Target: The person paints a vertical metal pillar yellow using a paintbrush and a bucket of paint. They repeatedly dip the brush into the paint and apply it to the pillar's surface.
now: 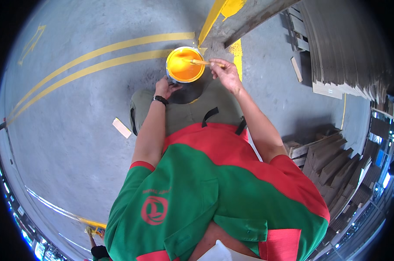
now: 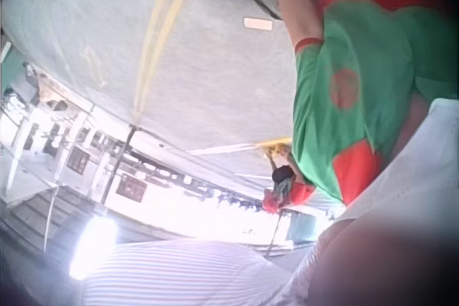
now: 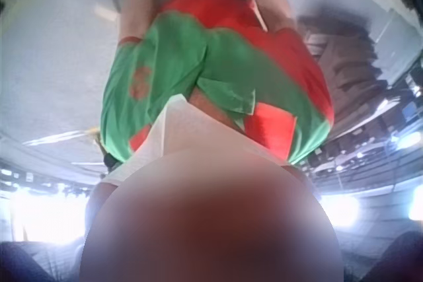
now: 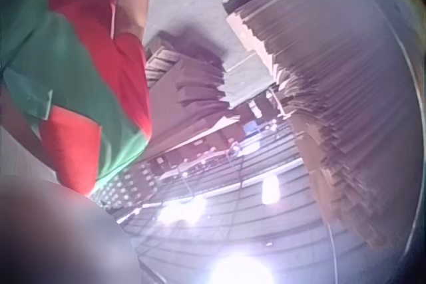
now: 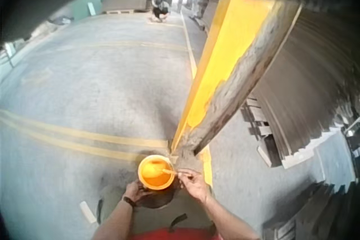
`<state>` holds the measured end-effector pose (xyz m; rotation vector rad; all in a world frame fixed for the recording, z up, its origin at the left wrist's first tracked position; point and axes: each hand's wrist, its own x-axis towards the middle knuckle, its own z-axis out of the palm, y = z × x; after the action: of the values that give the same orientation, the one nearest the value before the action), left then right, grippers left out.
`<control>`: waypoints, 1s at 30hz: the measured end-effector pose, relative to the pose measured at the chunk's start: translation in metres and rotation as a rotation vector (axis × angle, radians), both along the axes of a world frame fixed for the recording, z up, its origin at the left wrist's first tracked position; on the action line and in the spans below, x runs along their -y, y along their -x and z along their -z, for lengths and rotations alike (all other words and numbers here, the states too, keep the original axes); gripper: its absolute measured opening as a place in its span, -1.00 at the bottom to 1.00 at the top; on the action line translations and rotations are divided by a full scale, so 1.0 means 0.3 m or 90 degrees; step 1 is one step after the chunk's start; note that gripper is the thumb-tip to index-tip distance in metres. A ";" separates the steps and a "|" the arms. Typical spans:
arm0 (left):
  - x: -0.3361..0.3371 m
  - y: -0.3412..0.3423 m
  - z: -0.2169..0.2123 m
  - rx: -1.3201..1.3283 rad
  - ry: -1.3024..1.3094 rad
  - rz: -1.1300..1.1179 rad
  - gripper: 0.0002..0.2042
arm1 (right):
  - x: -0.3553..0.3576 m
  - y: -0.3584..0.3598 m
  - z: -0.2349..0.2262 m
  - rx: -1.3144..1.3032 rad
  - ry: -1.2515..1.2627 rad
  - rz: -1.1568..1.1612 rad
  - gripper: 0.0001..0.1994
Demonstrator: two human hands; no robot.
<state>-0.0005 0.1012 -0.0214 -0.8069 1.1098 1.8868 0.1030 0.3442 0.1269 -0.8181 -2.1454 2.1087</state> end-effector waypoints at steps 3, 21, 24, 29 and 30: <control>0.035 0.017 -0.073 0.003 0.130 0.011 -0.44 | 0.005 -0.037 -0.012 -0.014 -0.094 -0.077 -0.78; 0.318 -0.087 -0.122 -0.337 0.210 -0.019 -0.56 | -0.259 0.086 -0.222 -0.327 -0.605 0.148 -0.76; 0.325 -0.087 -0.122 -0.357 0.214 0.008 -0.56 | -0.279 0.145 -0.333 -0.398 -0.707 0.148 -0.77; 0.327 -0.084 -0.124 -0.370 0.211 0.015 -0.56 | -0.298 0.108 -0.508 -0.550 -0.729 0.196 -0.75; 0.325 -0.083 -0.123 -0.359 0.218 0.017 -0.57 | -0.297 0.098 -0.510 -0.547 -0.726 0.210 -0.74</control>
<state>0.0242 0.0037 0.0157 -0.4322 1.8161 1.9841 0.0737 0.4333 0.2801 -0.0649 -1.9669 0.5897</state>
